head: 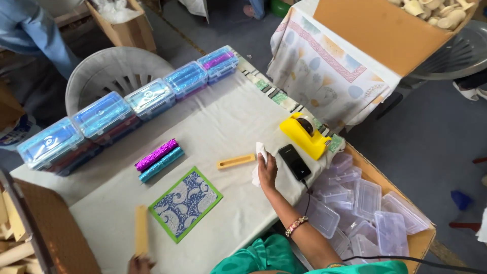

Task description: Wrapping small wooden pieces with decorative foil and securing them using a cloth and wooden block.

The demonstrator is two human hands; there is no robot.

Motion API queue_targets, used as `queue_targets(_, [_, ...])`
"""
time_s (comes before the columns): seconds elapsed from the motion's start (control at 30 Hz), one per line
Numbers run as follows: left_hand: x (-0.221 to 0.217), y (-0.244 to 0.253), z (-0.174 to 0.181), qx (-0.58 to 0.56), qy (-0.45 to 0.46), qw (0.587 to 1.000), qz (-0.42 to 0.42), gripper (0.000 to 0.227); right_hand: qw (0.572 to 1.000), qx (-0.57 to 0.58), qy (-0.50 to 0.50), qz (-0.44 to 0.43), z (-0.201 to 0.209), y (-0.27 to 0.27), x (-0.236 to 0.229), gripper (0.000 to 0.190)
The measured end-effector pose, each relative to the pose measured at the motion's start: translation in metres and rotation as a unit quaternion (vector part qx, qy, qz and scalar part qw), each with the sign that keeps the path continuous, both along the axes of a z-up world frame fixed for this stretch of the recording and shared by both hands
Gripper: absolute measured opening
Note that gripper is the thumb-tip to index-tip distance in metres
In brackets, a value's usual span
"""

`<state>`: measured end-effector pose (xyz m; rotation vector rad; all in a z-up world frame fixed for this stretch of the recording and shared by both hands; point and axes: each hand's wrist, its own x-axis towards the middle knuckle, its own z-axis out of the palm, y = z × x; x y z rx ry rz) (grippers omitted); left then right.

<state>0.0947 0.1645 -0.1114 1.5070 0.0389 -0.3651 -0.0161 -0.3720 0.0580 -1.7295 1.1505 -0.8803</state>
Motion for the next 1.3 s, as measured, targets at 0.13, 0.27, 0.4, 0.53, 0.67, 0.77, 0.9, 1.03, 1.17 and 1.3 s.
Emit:
queue_targets(0.13, [-0.048, -0.086, 0.015, 0.012, 0.101, 0.99, 0.098, 0.037, 0.99, -0.034, -0.057, 0.128, 0.037, 0.055, 0.0, 0.038])
queue_targets(0.27, [-0.06, -0.156, 0.063, -0.052, 0.142, 0.988, 0.026, 0.027, 0.929, -0.013, 0.0, 0.371, 0.072, 0.137, 0.008, 0.031])
queue_targets(0.4, [-0.055, -0.173, 0.068, -0.047, 0.204, 0.977, 0.032, 0.025, 0.792, -0.212, 0.045, 0.571, 0.05, 0.201, 0.005, 0.061])
queue_targets(0.53, [-0.061, -0.169, 0.07, -0.067, 0.196, 0.976, 0.066, 0.027, 0.695, -0.275, 0.114, 0.655, 0.019, 0.214, 0.018, 0.071])
queue_targets(0.67, [-0.065, -0.172, 0.07, -0.079, 0.169, 0.981, 0.044, 0.026, 0.67, -0.343, 0.245, 0.61, 0.024, 0.194, 0.055, 0.075])
queue_targets(0.77, [-0.064, -0.173, 0.086, -0.095, 0.196, 0.975, 0.036, 0.024, 0.669, -0.349, 0.307, 0.581, 0.004, 0.169, 0.094, 0.077])
queue_targets(0.9, [-0.063, -0.174, 0.101, -0.067, 0.205, 0.976, 0.032, 0.021, 0.683, -0.359, 0.324, 0.548, 0.01, 0.165, 0.105, 0.082])
queue_targets(1.03, [-0.064, -0.173, 0.094, -0.08, 0.211, 0.973, 0.044, 0.024, 0.653, -0.361, 0.339, 0.573, 0.009, 0.187, 0.067, 0.085])
queue_targets(1.17, [-0.068, -0.175, 0.083, -0.065, 0.168, 0.982, 0.051, 0.029, 0.624, -0.366, 0.271, 0.635, 0.007, 0.197, 0.022, 0.084])
queue_targets(1.3, [-0.068, -0.178, 0.078, -0.027, 0.122, 0.99, 0.064, 0.028, 0.659, -0.356, 0.258, 0.61, 0.009, 0.188, 0.045, 0.075])
